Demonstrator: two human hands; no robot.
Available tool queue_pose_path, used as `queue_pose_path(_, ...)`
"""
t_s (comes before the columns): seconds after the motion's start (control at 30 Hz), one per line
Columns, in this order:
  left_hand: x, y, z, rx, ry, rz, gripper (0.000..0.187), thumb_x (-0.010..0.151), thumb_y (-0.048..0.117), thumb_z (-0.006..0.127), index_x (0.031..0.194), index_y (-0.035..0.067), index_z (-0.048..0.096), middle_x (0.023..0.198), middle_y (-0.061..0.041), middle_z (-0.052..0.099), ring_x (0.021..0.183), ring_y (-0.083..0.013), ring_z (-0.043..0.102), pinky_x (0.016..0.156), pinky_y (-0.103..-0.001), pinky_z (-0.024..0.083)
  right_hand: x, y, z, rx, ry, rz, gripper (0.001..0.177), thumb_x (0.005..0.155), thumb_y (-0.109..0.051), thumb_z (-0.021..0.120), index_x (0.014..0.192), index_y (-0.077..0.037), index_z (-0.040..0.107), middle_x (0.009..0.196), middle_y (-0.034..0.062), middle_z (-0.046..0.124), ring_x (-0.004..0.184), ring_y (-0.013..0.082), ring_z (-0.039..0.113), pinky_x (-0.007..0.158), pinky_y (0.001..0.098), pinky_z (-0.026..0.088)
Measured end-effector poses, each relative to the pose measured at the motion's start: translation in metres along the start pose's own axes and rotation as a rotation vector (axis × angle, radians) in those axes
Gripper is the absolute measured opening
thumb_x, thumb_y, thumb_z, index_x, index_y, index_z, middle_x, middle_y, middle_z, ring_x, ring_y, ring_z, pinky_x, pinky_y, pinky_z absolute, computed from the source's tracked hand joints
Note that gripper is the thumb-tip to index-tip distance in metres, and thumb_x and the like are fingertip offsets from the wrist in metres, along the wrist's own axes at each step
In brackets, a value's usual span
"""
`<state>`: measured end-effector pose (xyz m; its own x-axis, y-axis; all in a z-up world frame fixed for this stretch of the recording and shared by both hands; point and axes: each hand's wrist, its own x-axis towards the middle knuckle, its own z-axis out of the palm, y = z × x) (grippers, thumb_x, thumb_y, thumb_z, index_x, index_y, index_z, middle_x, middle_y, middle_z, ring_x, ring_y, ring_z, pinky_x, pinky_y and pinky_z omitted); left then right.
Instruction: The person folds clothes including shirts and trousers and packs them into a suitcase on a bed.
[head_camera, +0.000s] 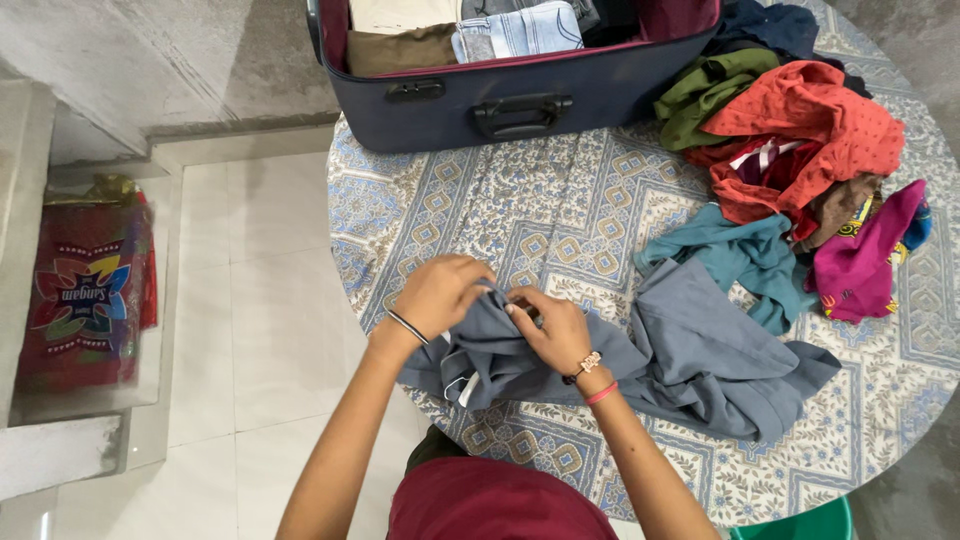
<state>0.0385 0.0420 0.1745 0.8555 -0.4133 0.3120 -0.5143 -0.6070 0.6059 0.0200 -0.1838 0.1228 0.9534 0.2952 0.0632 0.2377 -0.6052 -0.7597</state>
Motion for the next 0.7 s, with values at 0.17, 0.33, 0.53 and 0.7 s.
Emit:
queue_pose_path(0.17, 0.007, -0.007, -0.014, -0.018, 0.099, -0.109, 0.013, 0.090, 0.014, 0.071, 0.103, 0.012, 0.073, 0.099, -0.010, 0.076, 0.086, -0.0336, 0.072, 0.075, -0.041, 0.057, 0.002, 0.007, -0.028, -0.199, -0.096, -0.062, 0.046, 0.087, -0.051, 0.067, 0.122, -0.021, 0.072, 0.092, 0.0089, 0.078, 0.073, 0.0301, 0.075, 0.064, 0.0412, 0.057)
queue_pose_path(0.33, 0.020, -0.027, -0.009, 0.090, 0.270, -0.143, 0.012, 0.091, 0.014, 0.073, 0.103, 0.013, 0.074, 0.099, -0.010, 0.075, 0.088, -0.0333, 0.071, 0.075, -0.043, 0.056, -0.001, 0.024, -0.044, -0.471, -0.047, -0.156, 0.053, 0.083, -0.058, 0.071, 0.121, -0.022, 0.071, 0.091, 0.0111, 0.077, 0.077, 0.0331, 0.073, 0.065, 0.0436, 0.057)
queue_pose_path(0.53, 0.041, -0.073, -0.026, 0.343, 0.495, -0.191, 0.008, 0.089, 0.019, 0.076, 0.096, 0.016, 0.079, 0.096, -0.001, 0.078, 0.089, -0.0277, 0.061, 0.084, -0.047, 0.042, -0.013, 0.077, -0.076, -0.742, -0.136, 0.186, 0.039, 0.084, -0.044, 0.072, 0.120, -0.030, 0.073, 0.091, 0.0067, 0.077, 0.085, 0.0303, 0.073, 0.070, 0.0447, 0.056)
queue_pose_path(0.7, 0.049, -0.100, -0.027, 0.508, 0.513, -0.222, 0.009, 0.091, 0.023, 0.077, 0.098, 0.018, 0.080, 0.098, 0.000, 0.072, 0.098, -0.0268, 0.058, 0.089, -0.047, 0.040, -0.029, 0.125, -0.083, -0.810, 0.223, 0.053, 0.027, 0.075, -0.026, 0.077, 0.101, -0.020, 0.077, 0.090, 0.0057, 0.077, 0.090, 0.0299, 0.072, 0.075, 0.0474, 0.054)
